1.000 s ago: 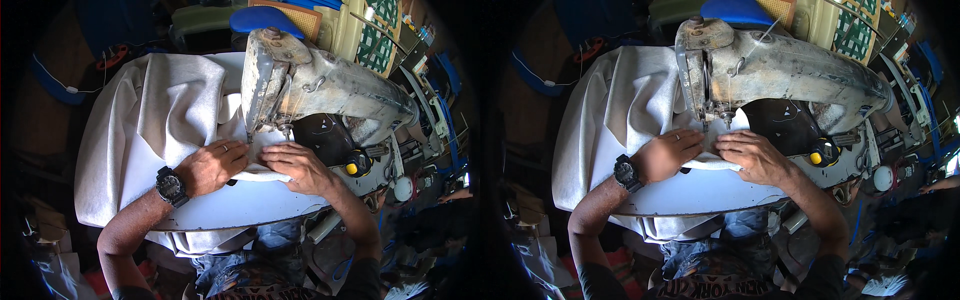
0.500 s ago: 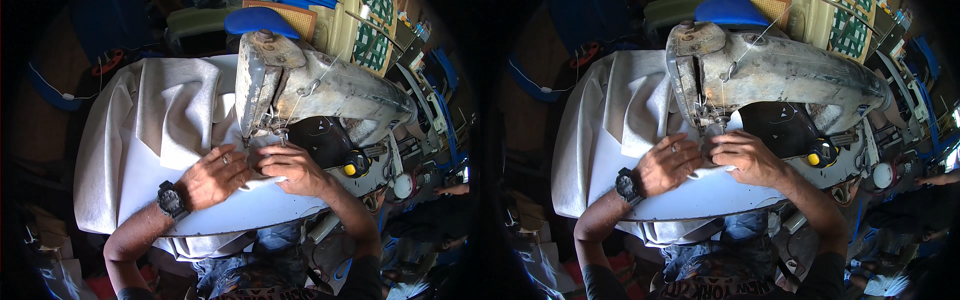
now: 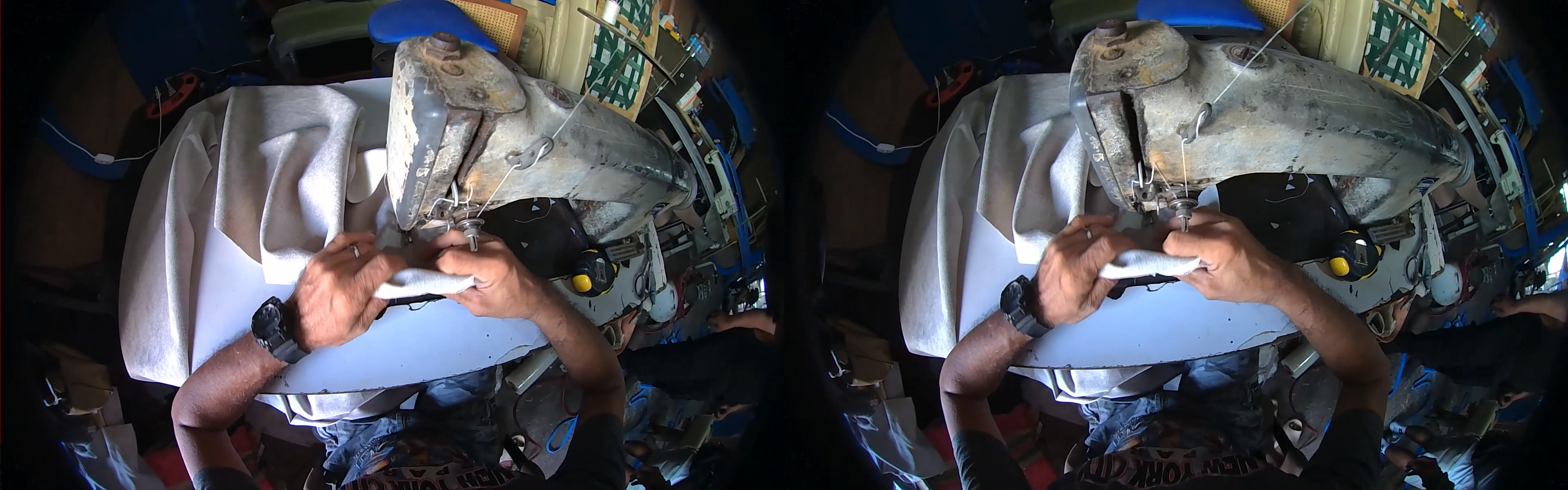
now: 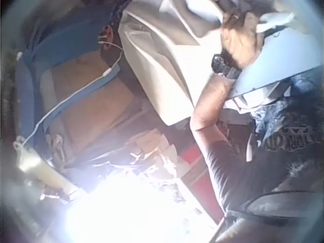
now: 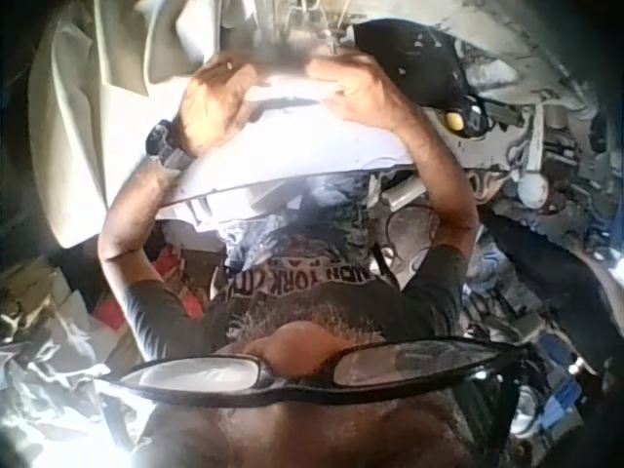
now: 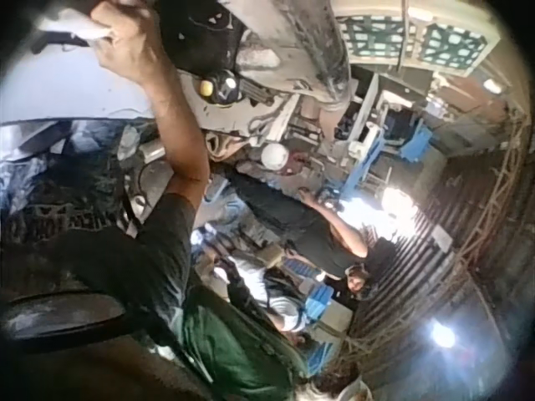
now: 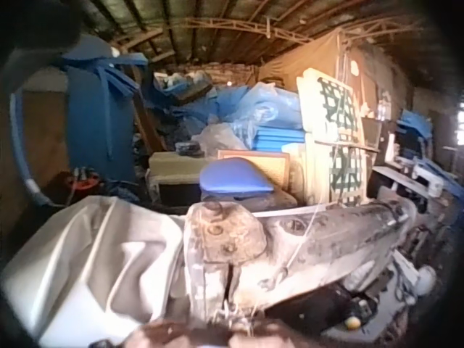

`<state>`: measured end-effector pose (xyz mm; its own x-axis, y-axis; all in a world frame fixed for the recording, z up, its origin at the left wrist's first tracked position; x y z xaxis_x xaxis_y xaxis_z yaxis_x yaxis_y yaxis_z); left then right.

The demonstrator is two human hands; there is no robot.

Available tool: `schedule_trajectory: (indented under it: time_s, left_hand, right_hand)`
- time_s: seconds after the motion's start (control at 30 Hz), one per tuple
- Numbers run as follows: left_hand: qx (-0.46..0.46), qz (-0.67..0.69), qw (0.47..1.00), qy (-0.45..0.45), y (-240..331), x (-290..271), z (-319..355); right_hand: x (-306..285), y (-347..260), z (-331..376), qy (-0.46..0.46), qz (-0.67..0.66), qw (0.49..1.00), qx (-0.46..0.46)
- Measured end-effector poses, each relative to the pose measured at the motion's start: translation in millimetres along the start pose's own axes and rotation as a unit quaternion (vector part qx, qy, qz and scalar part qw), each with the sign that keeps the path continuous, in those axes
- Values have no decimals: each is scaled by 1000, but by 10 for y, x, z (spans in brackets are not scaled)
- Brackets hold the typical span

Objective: Sewing a piece of white fabric using an industrial sewing machine.

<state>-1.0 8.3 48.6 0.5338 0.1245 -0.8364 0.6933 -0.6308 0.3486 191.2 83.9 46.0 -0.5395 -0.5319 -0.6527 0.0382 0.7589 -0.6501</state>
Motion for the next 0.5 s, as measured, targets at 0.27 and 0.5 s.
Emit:
schedule_trajectory:
  time_s: [0.27, 0.5]
  left_hand:
    - [-8, 55, 996, 68, 118, -73, -148]
    - [53, -84, 994, 36, 160, 84, -111]
  right_hand:
    - [-1, 43, 23, 58, -138, 984, 94]
    - [10, -65, 32, 77, -25, 997, -15]
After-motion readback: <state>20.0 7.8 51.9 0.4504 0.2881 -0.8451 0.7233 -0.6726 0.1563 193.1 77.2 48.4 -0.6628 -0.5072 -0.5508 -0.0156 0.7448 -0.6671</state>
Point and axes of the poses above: each hand's wrist, its own z-axis away from the middle knuckle, its own x-axis out of the palm, y = z × x, the point moved 5 cm from there along -z, towards the middle knuckle, and after that the axes turned 5 degrees about -z, right-handed, at the moved point
